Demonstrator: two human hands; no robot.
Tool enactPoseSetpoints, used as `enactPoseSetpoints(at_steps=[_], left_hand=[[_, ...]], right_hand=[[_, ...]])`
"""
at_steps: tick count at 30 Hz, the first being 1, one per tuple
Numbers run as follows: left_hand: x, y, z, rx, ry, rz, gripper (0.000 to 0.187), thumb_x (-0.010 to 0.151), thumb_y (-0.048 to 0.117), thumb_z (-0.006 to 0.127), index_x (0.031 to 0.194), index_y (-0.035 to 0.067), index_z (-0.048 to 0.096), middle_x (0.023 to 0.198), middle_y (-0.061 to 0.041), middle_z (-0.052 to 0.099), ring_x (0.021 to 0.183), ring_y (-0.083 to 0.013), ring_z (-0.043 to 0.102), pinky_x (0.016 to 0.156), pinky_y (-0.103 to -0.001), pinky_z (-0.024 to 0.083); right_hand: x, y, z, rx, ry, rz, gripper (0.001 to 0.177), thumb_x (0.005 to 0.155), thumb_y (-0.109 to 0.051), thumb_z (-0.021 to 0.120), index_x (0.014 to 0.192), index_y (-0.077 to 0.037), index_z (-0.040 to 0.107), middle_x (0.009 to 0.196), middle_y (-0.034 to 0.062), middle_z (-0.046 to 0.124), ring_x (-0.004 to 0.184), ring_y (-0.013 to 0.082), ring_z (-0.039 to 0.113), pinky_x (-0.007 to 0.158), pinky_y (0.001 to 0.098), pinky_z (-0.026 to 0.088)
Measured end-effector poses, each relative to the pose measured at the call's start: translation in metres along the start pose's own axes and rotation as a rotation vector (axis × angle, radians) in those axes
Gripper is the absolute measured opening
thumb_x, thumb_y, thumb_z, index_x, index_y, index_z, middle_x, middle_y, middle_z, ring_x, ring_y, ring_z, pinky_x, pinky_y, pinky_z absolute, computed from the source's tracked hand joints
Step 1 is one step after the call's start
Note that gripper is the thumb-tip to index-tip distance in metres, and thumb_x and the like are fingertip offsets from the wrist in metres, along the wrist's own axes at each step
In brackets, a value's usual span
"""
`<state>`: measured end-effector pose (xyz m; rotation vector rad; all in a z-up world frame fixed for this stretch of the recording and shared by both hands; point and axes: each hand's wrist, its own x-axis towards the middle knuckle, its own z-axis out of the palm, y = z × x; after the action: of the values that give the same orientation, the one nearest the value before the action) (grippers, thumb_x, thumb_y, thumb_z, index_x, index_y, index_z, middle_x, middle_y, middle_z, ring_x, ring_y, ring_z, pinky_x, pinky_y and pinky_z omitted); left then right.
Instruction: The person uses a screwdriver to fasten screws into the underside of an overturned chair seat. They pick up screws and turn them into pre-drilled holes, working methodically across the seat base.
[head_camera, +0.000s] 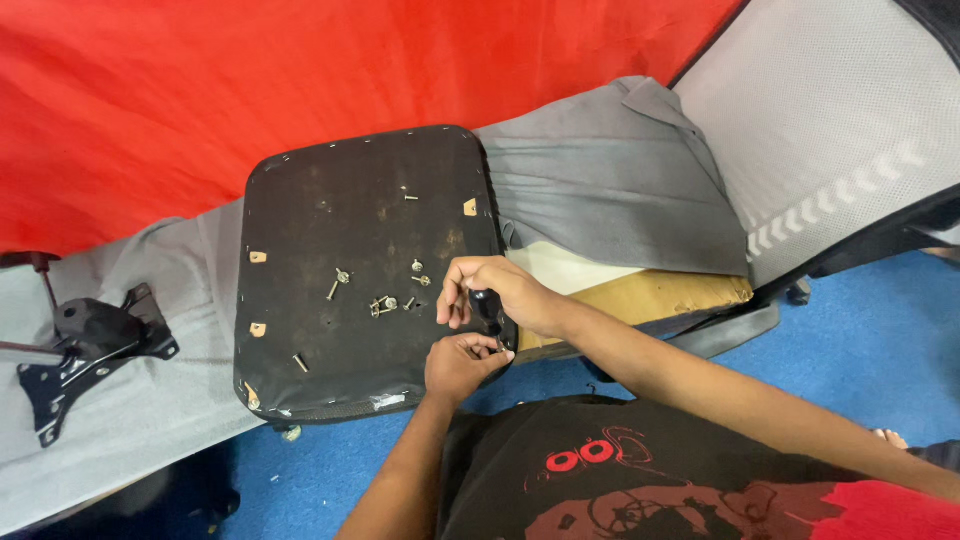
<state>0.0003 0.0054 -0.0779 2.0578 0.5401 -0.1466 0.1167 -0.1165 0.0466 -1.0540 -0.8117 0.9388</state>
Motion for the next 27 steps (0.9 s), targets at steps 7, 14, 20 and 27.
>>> enactPoseSetpoints(at_steps=[7, 14, 20, 27], left_hand=[[-0.004, 0.0, 0.002, -0.081, 0.008, -0.061, 0.031, 0.068, 0.035, 0.092, 0.089, 0.013, 0.084, 0.069, 0.004, 0.075, 0.059, -0.0047, 0.065, 0.06, -0.024, 0.053], [-0.012, -0.003, 0.009, -0.145, 0.057, -0.062, 0.029, 0.07, 0.032, 0.091, 0.092, 0.014, 0.084, 0.07, 0.005, 0.075, 0.062, -0.0035, 0.066, 0.062, -0.023, 0.054], [-0.017, -0.003, 0.007, -0.158, 0.084, -0.05, 0.029, 0.072, 0.032, 0.09, 0.092, 0.013, 0.084, 0.071, 0.003, 0.075, 0.062, -0.0049, 0.066, 0.063, -0.024, 0.054], [-0.016, -0.002, 0.004, -0.165, 0.073, -0.039, 0.031, 0.07, 0.032, 0.091, 0.091, 0.01, 0.083, 0.072, 0.0, 0.076, 0.063, -0.0067, 0.068, 0.063, -0.026, 0.056]], right_hand=[[0.001, 0.009, -0.005, -0.111, 0.209, 0.073, 0.037, 0.101, -0.031, 0.039, 0.085, -0.002, 0.058, 0.074, 0.0102, 0.063, 0.064, 0.017, 0.058, 0.065, 0.0315, 0.05], [0.007, 0.015, -0.01, -0.007, 0.34, 0.053, 0.04, 0.102, -0.033, 0.043, 0.081, -0.003, 0.059, 0.067, 0.01, 0.06, 0.059, 0.0165, 0.055, 0.058, 0.03, 0.046], [0.016, 0.015, 0.002, -0.05, 0.276, 0.064, 0.036, 0.102, -0.031, 0.043, 0.083, -0.004, 0.058, 0.069, 0.0079, 0.06, 0.061, 0.0142, 0.056, 0.059, 0.0284, 0.047], [0.007, 0.015, 0.015, -0.016, 0.173, 0.051, 0.031, 0.101, -0.029, 0.046, 0.088, -0.005, 0.059, 0.075, 0.0072, 0.061, 0.069, 0.0133, 0.057, 0.066, 0.0276, 0.049]])
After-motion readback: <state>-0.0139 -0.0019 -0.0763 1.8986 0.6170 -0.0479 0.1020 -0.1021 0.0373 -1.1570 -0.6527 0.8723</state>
